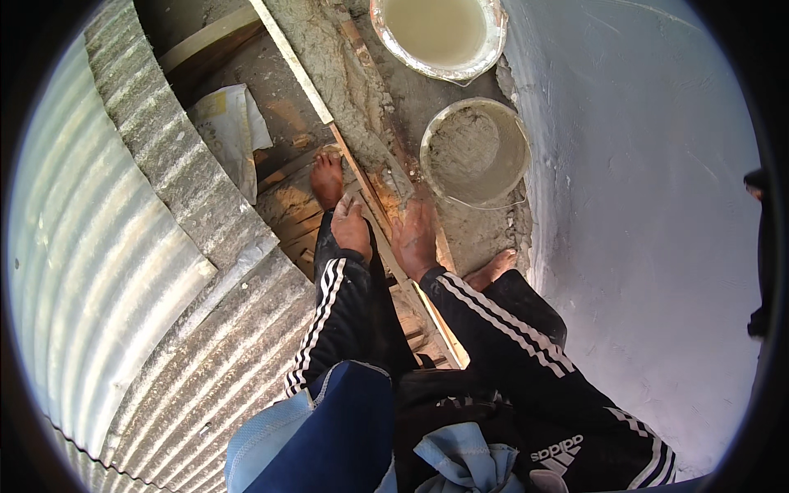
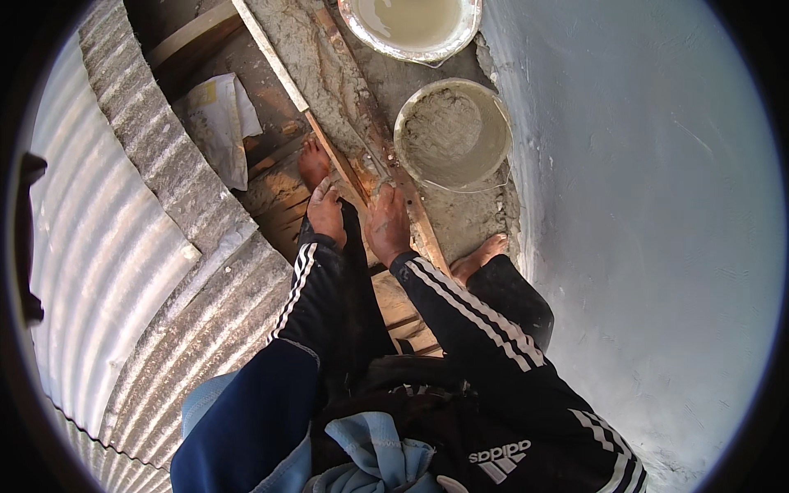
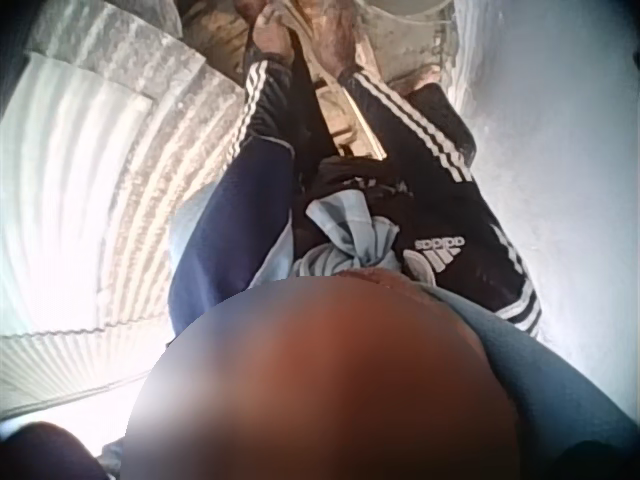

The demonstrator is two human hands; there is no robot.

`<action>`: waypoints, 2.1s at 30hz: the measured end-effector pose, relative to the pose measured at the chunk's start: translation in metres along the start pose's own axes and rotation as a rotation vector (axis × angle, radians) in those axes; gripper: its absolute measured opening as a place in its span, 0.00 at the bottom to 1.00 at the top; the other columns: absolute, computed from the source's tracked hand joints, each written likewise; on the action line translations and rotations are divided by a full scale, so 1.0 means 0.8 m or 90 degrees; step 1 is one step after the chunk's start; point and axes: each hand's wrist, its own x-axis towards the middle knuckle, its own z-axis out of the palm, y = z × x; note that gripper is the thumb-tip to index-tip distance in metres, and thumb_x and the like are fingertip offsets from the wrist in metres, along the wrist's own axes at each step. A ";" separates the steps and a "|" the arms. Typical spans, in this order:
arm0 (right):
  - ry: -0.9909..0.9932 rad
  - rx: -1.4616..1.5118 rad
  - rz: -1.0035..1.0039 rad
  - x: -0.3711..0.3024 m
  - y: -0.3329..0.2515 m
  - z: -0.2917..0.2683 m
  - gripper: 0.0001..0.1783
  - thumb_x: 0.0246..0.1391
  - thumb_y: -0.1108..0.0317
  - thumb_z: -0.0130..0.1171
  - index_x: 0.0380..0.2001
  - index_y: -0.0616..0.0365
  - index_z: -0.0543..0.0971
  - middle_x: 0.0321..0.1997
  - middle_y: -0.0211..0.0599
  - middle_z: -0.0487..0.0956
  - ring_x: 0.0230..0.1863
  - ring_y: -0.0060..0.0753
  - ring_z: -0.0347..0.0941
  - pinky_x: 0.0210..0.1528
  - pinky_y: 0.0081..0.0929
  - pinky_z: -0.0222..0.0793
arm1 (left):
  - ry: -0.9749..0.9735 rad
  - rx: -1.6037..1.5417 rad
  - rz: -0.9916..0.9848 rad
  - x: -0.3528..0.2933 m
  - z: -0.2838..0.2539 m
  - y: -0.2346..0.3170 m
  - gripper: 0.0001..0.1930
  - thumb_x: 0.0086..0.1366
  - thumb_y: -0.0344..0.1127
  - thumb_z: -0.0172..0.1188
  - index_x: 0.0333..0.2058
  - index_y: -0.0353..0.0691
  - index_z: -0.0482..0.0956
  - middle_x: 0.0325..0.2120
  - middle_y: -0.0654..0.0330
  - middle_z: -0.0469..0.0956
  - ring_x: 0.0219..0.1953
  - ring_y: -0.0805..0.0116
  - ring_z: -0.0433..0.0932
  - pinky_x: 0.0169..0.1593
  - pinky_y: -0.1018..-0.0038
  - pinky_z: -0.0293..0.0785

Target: The person scoops wet cement from a bucket with a trowel and spreads it along a narrow gap between corrugated roof sheets. They repeatedly smooth the cement with the trowel and occasionally use their hand to press and level the material.

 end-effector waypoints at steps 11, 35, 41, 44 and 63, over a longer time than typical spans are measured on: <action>-0.154 -0.311 0.153 0.095 0.108 -0.221 0.16 0.57 0.71 0.60 0.46 0.68 0.83 0.47 0.66 0.84 0.52 0.67 0.82 0.54 0.53 0.79 | -0.246 0.530 0.626 -0.009 0.142 0.123 0.26 0.70 0.28 0.61 0.66 0.39 0.76 0.62 0.49 0.78 0.63 0.59 0.78 0.65 0.66 0.73; -0.249 0.145 0.208 0.045 0.286 -0.138 0.35 0.60 0.60 0.67 0.62 0.77 0.74 0.36 0.51 0.85 0.37 0.44 0.85 0.44 0.42 0.81 | -0.733 0.452 0.506 -0.066 0.180 0.078 0.35 0.64 0.09 0.55 0.70 0.37 0.71 0.73 0.56 0.68 0.76 0.65 0.62 0.76 0.69 0.57; -0.250 0.552 0.260 0.038 0.255 -0.125 0.27 0.64 0.70 0.65 0.62 0.74 0.75 0.26 0.27 0.74 0.18 0.20 0.68 0.22 0.27 0.70 | -0.713 0.535 0.358 -0.034 0.205 0.124 0.31 0.69 0.13 0.59 0.70 0.37 0.71 0.71 0.59 0.71 0.72 0.69 0.67 0.74 0.71 0.62; -0.235 0.559 0.206 0.043 0.244 -0.141 0.13 0.64 0.72 0.65 0.49 0.66 0.78 0.25 0.25 0.73 0.18 0.17 0.66 0.21 0.26 0.67 | -0.708 0.609 0.256 -0.014 0.242 0.158 0.31 0.70 0.16 0.59 0.71 0.36 0.70 0.71 0.60 0.71 0.69 0.70 0.71 0.72 0.71 0.67; -0.193 0.231 0.144 -0.058 0.143 -0.120 0.23 0.61 0.65 0.66 0.55 0.69 0.76 0.36 0.50 0.83 0.43 0.50 0.85 0.47 0.39 0.77 | -0.633 0.347 0.398 -0.001 0.221 0.275 0.26 0.75 0.39 0.59 0.65 0.26 0.74 0.54 0.47 0.84 0.54 0.59 0.85 0.60 0.66 0.81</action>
